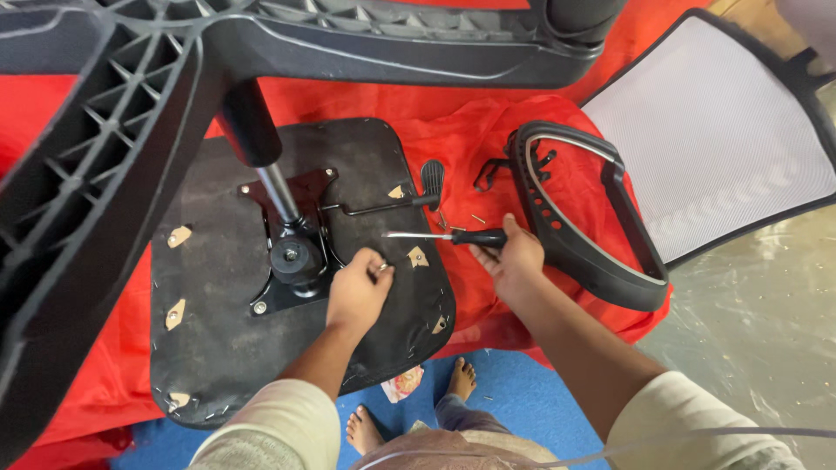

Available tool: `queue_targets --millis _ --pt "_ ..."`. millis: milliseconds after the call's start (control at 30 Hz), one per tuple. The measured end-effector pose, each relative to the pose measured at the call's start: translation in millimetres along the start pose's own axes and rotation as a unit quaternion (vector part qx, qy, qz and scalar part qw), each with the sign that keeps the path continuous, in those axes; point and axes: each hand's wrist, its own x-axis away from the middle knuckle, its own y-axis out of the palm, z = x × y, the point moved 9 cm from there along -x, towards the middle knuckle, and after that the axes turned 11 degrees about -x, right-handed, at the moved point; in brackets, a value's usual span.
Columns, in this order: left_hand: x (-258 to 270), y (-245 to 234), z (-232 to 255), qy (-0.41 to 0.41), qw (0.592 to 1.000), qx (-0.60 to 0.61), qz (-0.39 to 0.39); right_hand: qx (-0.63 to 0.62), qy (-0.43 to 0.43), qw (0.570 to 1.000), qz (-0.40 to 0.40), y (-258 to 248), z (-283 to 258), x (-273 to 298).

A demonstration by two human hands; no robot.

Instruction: The person uses a screwdriver to tighten screws on the base of an office chair. They work on multiple fasteners around the central column and the underside of the chair base, securing the components together.

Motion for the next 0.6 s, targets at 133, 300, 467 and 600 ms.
queue_targets --millis 133,300,467,600 --pt "-11.0 26.3 25.0 0.039 0.999 0.023 -0.009 -0.052 0.012 0.996 0.068 -33.0 -6.1 -20.5" --pt "-27.6 62.9 46.2 -0.005 0.999 -0.003 -0.052 -0.081 0.012 0.99 0.118 -58.8 -23.0 -27.6" --pt "-44.2 96.6 55.6 -0.062 0.992 -0.027 -0.103 -0.076 0.002 0.988 0.136 -73.1 -37.3 -38.5" --pt "-61.1 112.0 52.8 -0.113 0.991 -0.024 -0.063 -0.07 0.006 0.987 0.147 -83.8 -46.2 -54.3"
